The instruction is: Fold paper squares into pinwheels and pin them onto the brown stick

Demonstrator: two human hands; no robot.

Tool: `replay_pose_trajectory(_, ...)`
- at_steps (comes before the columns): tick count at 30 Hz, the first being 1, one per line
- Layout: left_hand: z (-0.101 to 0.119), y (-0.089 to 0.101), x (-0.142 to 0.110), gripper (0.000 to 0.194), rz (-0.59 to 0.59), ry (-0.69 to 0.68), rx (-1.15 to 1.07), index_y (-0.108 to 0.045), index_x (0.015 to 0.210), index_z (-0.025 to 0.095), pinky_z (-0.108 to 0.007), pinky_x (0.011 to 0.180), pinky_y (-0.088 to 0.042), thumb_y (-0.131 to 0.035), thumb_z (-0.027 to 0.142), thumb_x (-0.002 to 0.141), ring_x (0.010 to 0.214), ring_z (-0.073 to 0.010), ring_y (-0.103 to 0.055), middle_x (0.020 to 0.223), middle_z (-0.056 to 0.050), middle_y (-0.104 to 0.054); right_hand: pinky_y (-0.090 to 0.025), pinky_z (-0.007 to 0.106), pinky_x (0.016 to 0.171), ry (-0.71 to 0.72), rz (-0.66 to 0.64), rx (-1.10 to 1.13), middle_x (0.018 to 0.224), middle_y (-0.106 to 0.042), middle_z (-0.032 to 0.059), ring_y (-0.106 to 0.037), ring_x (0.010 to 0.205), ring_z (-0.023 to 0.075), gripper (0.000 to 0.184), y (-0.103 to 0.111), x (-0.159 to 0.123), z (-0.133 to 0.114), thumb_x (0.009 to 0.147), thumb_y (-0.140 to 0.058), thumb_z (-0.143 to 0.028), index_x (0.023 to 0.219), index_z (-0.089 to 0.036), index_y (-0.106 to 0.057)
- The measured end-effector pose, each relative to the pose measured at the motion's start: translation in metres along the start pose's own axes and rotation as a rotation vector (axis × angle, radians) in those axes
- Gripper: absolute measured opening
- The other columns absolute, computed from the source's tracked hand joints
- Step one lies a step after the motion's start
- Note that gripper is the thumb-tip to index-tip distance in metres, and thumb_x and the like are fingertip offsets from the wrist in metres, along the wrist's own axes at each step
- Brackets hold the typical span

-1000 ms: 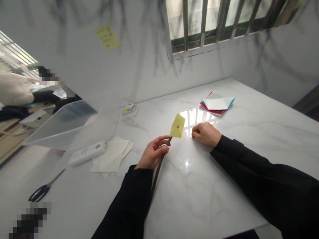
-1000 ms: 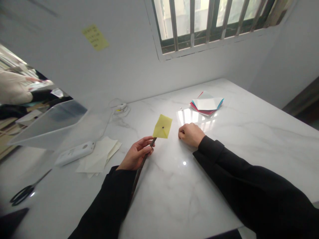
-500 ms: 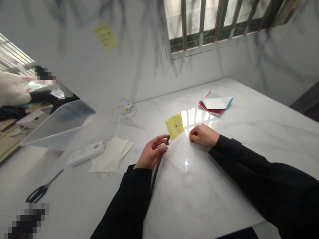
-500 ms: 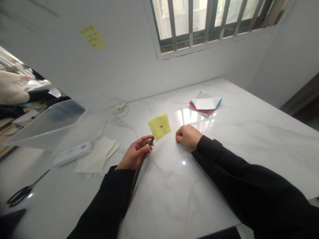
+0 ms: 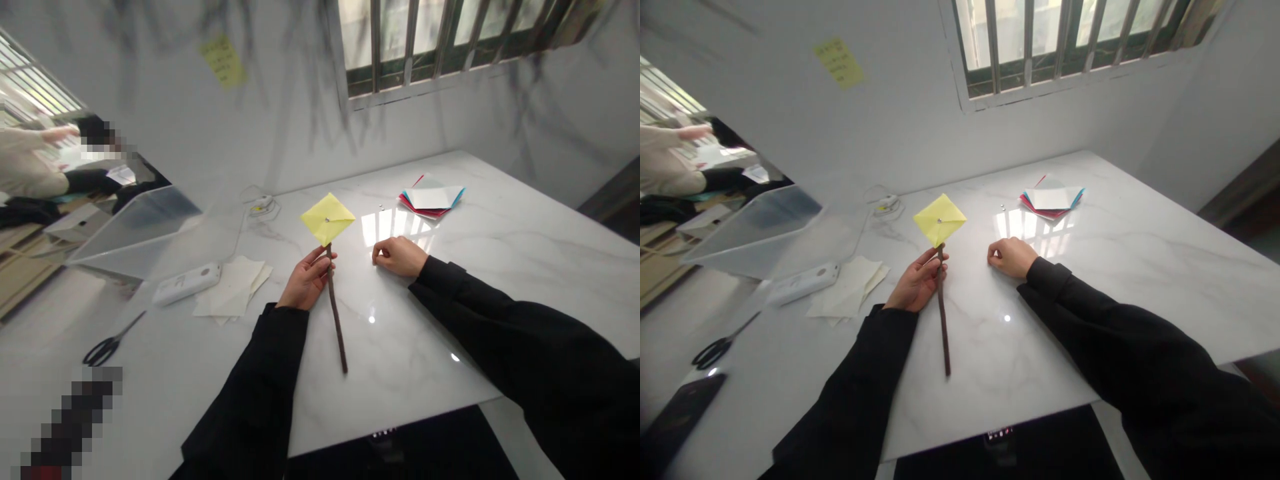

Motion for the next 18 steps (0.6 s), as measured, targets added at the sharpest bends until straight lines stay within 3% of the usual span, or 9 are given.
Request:
replay_pose_trajectory(4, -0.003, -0.005, 0.003, 0.056, -0.014, -0.031, 0.010, -0.073, 0.116, 0.017, -0.023, 0.076, -0.054, -0.094, 0.022, 0.064, 0.076, -0.0093, -0.067, 0.099, -0.005, -0.076, -0.030, 0.025, 0.062, 0.080, 0.017, 0.211, 0.060, -0.054, -0.0040, -0.044, 0.058, 0.0105, 0.024, -0.005, 0.002, -0.005, 0.085, -0.062, -0.027, 0.098, -0.017, -0.080)
replay_pose_trajectory(6, -0.005, -0.007, 0.003, 0.058, -0.014, -0.043, 0.013, -0.073, 0.115, 0.016, -0.024, 0.078, -0.053, -0.095, 0.022, 0.061, 0.076, -0.0094, -0.067, 0.095, -0.004, -0.076, -0.028, 0.025, 0.058, 0.095, -0.038, 0.371, 0.056, -0.047, -0.0061, -0.039, 0.055, 0.0099, 0.035, -0.008, 0.004, -0.007, 0.087, -0.065, -0.042, 0.103, -0.014, -0.079)
replay_pose_trajectory(10, -0.008, -0.009, 0.004, 0.062, 0.004, -0.075, 0.001, -0.072, 0.115, 0.015, -0.025, 0.084, -0.052, -0.096, 0.021, 0.059, 0.080, -0.0098, -0.067, 0.091, -0.003, -0.075, -0.025, 0.025, 0.053, 0.096, -0.173, 0.652, 0.058, -0.047, -0.0061, -0.034, 0.052, 0.0083, 0.060, -0.020, 0.001, -0.020, 0.088, -0.060, -0.063, 0.108, -0.009, -0.077)
replay_pose_trajectory(14, -0.010, -0.011, 0.006, 0.060, -0.024, -0.112, 0.000, -0.072, 0.113, 0.016, -0.024, 0.084, -0.051, -0.097, 0.023, 0.059, 0.082, -0.0099, -0.067, 0.087, -0.001, -0.074, -0.028, 0.024, 0.050, 0.054, -0.023, 0.859, 0.057, -0.047, -0.0060, -0.036, 0.048, 0.0084, 0.062, -0.038, -0.002, -0.038, 0.091, -0.053, -0.066, 0.108, -0.010, -0.073)
replay_pose_trajectory(18, -0.013, -0.010, 0.011, 0.056, -0.047, -0.173, -0.023, -0.073, 0.110, 0.017, -0.025, 0.083, -0.052, -0.097, 0.024, 0.059, 0.080, -0.0110, -0.068, 0.085, 0.000, -0.073, -0.033, 0.024, 0.052, 0.058, 0.075, 0.726, 0.056, -0.053, -0.0033, -0.044, 0.051, 0.0098, 0.055, -0.053, -0.002, -0.051, 0.090, -0.055, -0.067, 0.086, -0.014, -0.071)
Point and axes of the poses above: each hand's wrist, its own x-axis towards the middle knuckle, its own y-axis out of the back of the hand, z = x × y, the point moved 3 cm from there along x, towards the middle knuckle
